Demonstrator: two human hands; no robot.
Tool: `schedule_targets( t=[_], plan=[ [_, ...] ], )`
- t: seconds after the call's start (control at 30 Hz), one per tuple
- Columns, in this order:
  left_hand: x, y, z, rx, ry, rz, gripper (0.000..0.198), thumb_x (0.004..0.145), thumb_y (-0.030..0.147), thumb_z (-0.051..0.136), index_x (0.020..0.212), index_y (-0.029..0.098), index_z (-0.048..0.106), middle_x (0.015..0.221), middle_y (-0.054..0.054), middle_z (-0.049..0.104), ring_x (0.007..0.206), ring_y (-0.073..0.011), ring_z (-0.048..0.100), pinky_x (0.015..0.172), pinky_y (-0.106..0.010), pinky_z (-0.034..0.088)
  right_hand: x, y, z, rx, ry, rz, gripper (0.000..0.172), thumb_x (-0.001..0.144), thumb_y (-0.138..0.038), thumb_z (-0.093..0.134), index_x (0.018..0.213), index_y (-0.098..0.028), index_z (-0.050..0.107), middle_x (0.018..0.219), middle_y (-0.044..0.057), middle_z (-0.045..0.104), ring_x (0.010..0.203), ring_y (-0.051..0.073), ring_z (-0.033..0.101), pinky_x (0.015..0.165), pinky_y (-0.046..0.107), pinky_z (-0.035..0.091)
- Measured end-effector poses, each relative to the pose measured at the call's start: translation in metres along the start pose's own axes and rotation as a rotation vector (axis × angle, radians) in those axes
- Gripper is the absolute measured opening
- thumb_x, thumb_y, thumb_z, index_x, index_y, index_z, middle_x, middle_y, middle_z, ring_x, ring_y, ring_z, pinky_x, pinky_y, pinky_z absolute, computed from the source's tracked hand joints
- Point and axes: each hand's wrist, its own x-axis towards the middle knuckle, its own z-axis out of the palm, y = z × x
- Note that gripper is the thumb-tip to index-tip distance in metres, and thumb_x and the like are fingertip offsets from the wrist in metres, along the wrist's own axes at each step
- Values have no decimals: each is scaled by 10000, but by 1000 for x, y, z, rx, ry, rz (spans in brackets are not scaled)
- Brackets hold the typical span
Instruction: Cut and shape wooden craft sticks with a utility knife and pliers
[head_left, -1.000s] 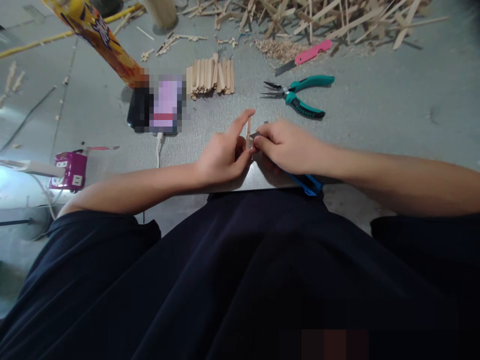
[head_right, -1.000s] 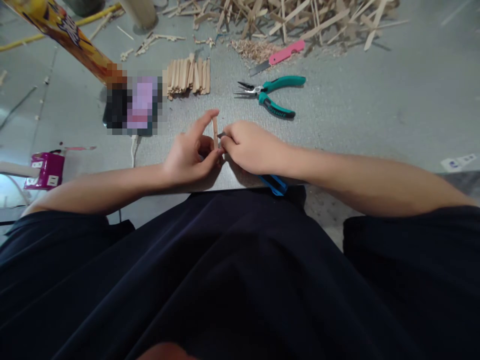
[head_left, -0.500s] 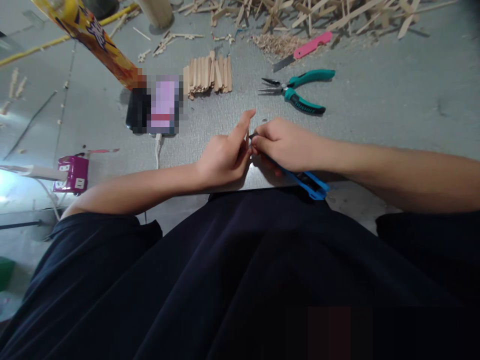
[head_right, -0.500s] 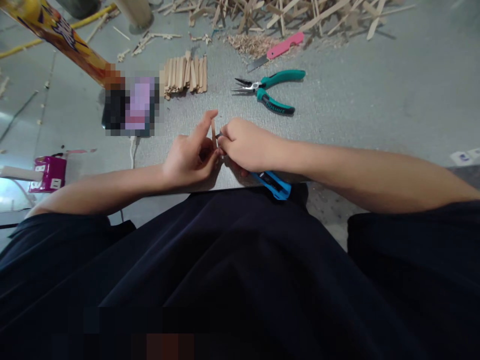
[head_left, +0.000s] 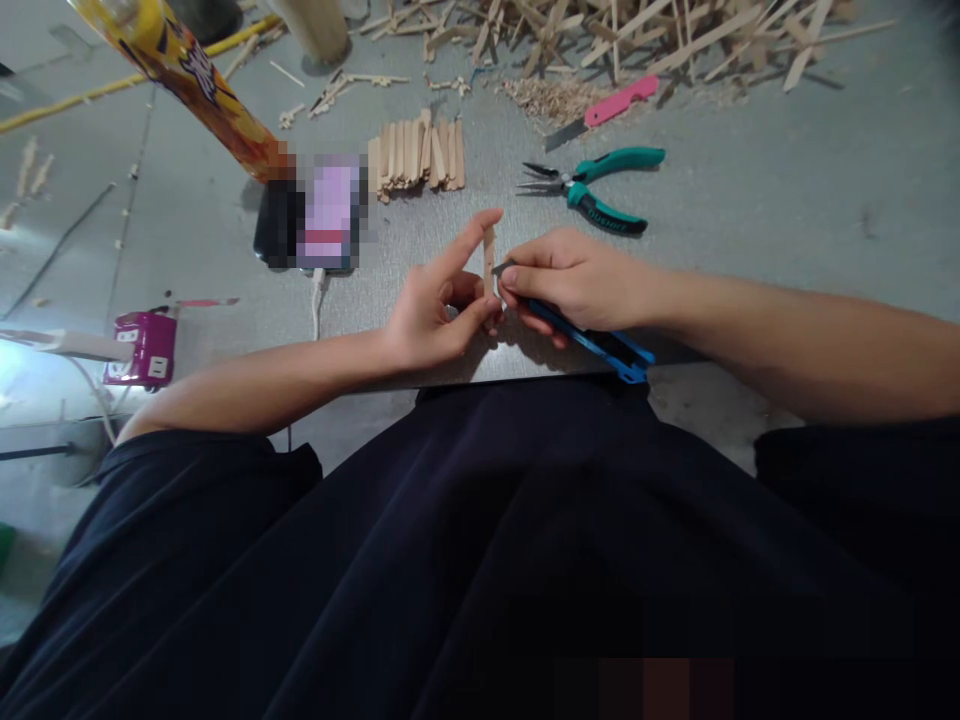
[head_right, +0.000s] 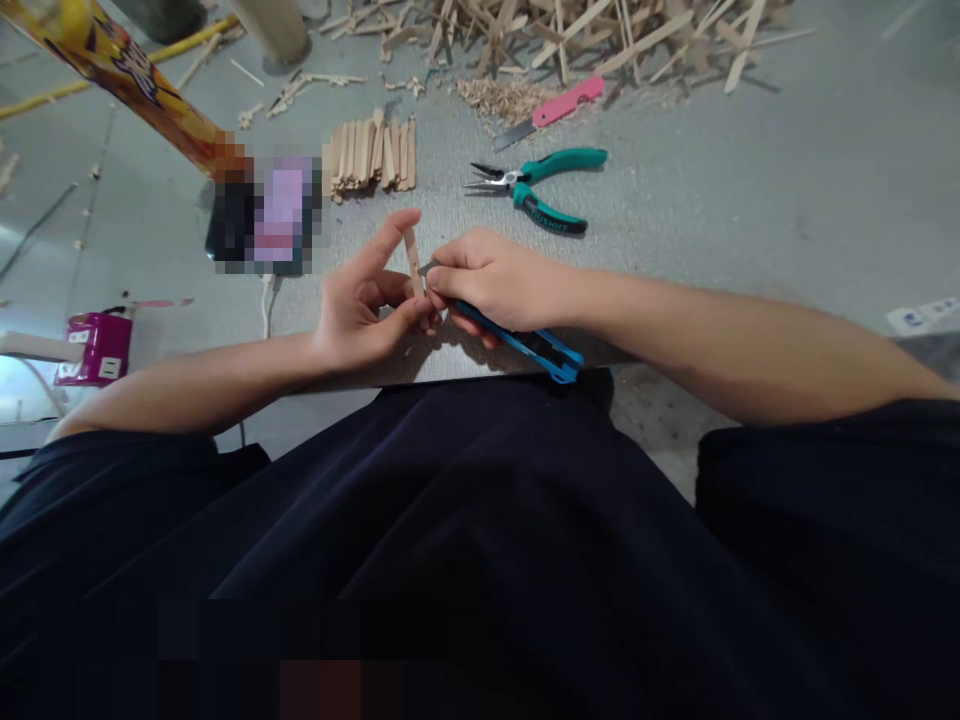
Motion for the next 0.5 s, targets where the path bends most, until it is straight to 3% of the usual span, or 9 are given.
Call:
schedule_targets(
  t=[0.2,0.37,0.5],
  plan=[
    [1,-2,-2,-70,-33,57,1059,1059,668,972,1900,203,528,798,20,850,669,-209,845,711,-336,739,1,0,-1,25,-34,38,510,1231,-528,794,809,-273,663,585,-14,628,432,174,576,472,334,499],
    [3,-6,-3,-91,-28,14,1077,1034,661,1008,1904,251,525,881,15,886,711,-203,875,726,-327,750,0,-1,-3,47,-60,40,515,1227,-606,782,840,-280,681,619,-5,669,448,189,587,472,350,509],
    [2,-7,-1,-88,-25,31,1064,1062,624,989,1927,244,498,830,32,858,693,-207,872,703,-322,746,1,3,-1,-10,17,-19,510,1256,-520,768,820,-274,667,608,-8,659,458,179,595,494,336,497]
  ],
)
